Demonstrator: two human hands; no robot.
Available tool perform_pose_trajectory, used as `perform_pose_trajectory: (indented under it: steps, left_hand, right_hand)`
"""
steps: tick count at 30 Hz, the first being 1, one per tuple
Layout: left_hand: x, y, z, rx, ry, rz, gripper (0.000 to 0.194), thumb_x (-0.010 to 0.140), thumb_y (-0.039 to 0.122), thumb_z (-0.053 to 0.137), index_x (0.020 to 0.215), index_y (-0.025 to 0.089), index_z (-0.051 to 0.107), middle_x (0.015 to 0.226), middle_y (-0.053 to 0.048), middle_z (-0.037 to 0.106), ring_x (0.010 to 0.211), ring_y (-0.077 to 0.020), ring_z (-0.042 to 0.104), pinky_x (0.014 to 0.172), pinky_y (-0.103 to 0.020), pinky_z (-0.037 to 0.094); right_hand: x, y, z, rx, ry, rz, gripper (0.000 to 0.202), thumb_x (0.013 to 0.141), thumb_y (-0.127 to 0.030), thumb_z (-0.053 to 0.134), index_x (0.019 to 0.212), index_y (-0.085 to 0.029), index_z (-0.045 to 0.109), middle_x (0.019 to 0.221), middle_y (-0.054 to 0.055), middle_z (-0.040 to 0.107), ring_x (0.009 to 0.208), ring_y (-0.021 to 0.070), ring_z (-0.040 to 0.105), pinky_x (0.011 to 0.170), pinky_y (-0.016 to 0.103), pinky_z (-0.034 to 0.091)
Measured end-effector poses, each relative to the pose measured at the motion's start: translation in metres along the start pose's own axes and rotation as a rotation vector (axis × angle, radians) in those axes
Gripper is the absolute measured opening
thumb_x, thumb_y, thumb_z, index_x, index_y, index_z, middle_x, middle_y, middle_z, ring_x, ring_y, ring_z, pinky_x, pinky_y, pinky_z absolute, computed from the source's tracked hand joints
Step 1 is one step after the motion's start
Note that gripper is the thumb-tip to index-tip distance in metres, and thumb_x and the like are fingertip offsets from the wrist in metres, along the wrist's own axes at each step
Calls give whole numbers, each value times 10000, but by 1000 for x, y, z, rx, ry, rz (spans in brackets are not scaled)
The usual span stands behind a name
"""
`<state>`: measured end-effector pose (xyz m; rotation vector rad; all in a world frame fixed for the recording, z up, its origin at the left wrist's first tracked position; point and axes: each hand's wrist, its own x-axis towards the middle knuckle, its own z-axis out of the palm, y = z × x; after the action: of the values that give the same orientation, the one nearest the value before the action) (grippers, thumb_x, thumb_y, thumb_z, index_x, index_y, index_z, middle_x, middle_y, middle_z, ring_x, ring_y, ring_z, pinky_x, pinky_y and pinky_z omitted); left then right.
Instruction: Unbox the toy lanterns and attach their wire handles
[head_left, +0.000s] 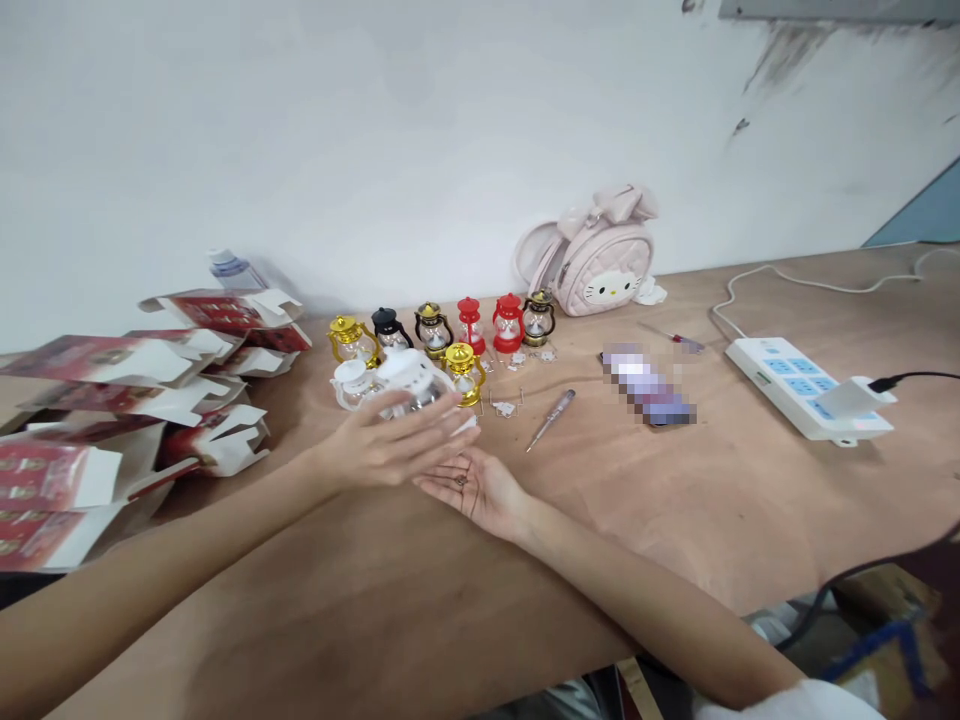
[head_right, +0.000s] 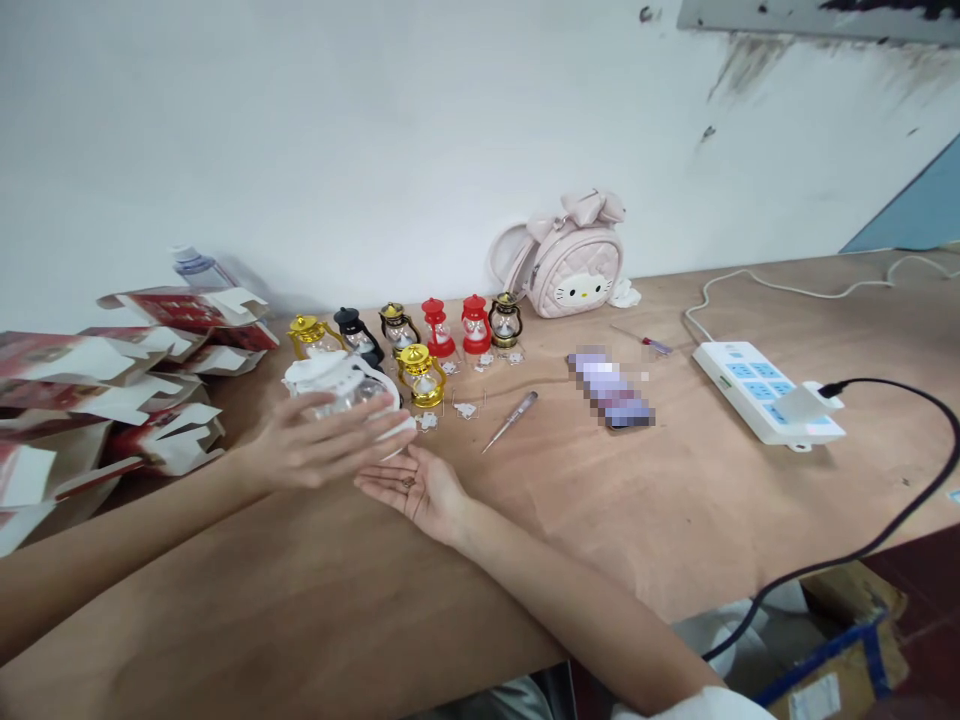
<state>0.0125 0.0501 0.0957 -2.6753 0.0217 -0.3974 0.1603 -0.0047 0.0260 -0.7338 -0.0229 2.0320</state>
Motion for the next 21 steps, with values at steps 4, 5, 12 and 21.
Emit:
perform_pose_trajectory:
  steps: [4,5,12,21]
  left_hand:
    - [-2,9,6,-115,-14,113,444,867,50,410,1169,301,617,1193,34,675,1136,-101,607,896,-188,492]
    - [-2,12,7,-103,-5,106,435,858,42,429,1166,282,621,1202,23,671,1142,-109,604,895,-189,490]
    - [3,5,-4,-123,-2,122,398,869,28,442,1167,235,606,1193,16,676,1146,-118,602,908,-196,471]
    - [-5,24,0,-90,-45,25,378,864,66,473,1147,297,571,1227,36,656,1096,-93,630,738,-156,522]
  right_hand:
    - [1,1,-1,31,6,37,359,968,-173,302,799,-118,614,616,9,632,478,66,561,499,149,471]
    - [1,1,-2,34,3,43,362,972,-186,300,808,-119,615,615,7,632,473,65,557,486,146,461]
    - [-2,-1,1,33,-26,34,381,989,-224,290,786,-131,599,581,-9,614,467,68,564,500,156,480]
    - [-1,-2,0,52,32,-10,334,960,-199,347,772,-121,611,542,-17,584,440,67,525,488,157,455]
